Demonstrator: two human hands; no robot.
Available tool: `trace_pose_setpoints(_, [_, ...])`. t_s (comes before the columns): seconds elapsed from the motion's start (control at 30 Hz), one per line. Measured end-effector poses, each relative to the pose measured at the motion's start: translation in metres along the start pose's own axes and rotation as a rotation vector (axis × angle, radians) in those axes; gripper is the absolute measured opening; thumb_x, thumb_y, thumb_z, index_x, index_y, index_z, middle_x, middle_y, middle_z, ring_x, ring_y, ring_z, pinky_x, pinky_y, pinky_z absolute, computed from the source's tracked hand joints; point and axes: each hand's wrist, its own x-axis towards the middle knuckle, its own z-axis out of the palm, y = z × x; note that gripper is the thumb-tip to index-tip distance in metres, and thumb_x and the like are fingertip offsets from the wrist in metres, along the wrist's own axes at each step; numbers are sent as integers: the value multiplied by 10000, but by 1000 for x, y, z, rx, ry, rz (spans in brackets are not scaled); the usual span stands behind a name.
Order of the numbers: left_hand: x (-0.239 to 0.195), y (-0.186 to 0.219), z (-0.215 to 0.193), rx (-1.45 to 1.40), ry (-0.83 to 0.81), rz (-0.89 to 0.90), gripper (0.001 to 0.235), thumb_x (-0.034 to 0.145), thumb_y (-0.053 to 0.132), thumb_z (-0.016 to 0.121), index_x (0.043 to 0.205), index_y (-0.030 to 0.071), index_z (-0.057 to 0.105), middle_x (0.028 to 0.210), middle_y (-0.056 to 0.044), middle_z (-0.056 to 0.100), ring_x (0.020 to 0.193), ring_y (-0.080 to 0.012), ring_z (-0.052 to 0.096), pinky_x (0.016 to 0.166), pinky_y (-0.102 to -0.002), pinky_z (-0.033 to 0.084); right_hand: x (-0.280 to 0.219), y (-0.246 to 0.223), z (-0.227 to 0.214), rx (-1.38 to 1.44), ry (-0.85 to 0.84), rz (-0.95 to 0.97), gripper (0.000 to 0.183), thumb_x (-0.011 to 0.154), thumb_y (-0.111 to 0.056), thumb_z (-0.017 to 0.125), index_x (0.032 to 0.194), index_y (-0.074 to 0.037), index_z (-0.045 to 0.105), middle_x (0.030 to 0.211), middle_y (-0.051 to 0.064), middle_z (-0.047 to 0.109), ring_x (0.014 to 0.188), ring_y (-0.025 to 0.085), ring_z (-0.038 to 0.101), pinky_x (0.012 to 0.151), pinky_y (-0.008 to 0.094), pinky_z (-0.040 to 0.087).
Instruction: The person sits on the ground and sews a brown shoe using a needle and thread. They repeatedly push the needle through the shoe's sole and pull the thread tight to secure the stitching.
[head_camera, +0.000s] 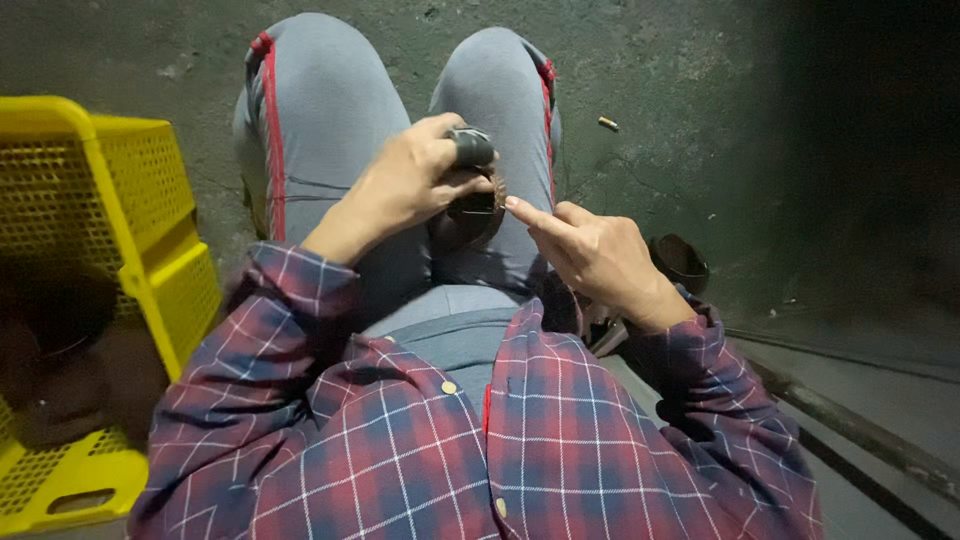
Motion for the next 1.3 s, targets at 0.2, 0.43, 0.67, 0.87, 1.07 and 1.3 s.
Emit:
trace_pose_setpoints(0.2, [5, -7, 4, 39, -49, -5, 375, 774, 250, 807, 698, -67, 624, 891, -182, 614, 781, -380, 604, 694, -448, 509, 8, -6, -13, -40, -31, -23, 365, 943, -177, 530, 1284, -292, 587, 685, 34, 555, 503, 279, 614, 433, 375, 480])
trace_pose_setpoints(0.43, [9, -15, 19, 92, -52, -41, 425, 756, 354, 817, 682, -4, 602, 831, -91, 575, 763, -316, 581, 644, -408, 500, 6, -16, -21, -430, -110, -44, 498, 832, -167, 534, 1299, -341, 541, 650, -44, 505, 420, 135, 594, 390, 282, 487])
trace_pose_setpoints(0.67, [9, -34, 34, 84, -118, -43, 487, 745, 430, 810, 664, 33, 539, 812, -88, 547, 776, -319, 577, 632, -422, 504, 5, -2, -3, -227, -77, -138, 426, 822, -138, 566, 1237, -232, 599, 704, 8, 519, 461, 207, 614, 416, 327, 489])
trace_pose_setpoints(0.87, [10, -13, 27, 183, -230, -98, 455, 720, 424, 798, 641, 66, 529, 798, -31, 512, 744, -291, 574, 571, -423, 509, -14, -8, 28, -286, 2, -99, 439, 810, -168, 569, 1244, -224, 601, 726, -17, 495, 478, 169, 590, 413, 303, 480])
trace_pose_setpoints(1.07, [-9, 11, 31, 174, -278, 23, 398, 704, 399, 783, 619, 94, 541, 781, -27, 526, 755, -282, 580, 554, -412, 505, -38, -32, 39, -230, 21, -104, 450, 779, -143, 593, 1227, -184, 600, 757, -4, 529, 504, 163, 606, 425, 291, 496])
trace_pose_setpoints(1.3, [-51, 33, 18, 147, -13, 76, 393, 872, 229, 717, 645, 14, 479, 849, -126, 547, 837, -358, 592, 618, -402, 504, -31, -27, 35, -307, 132, -56, 356, 862, -188, 591, 1216, -194, 627, 780, -16, 535, 552, 149, 587, 456, 258, 477])
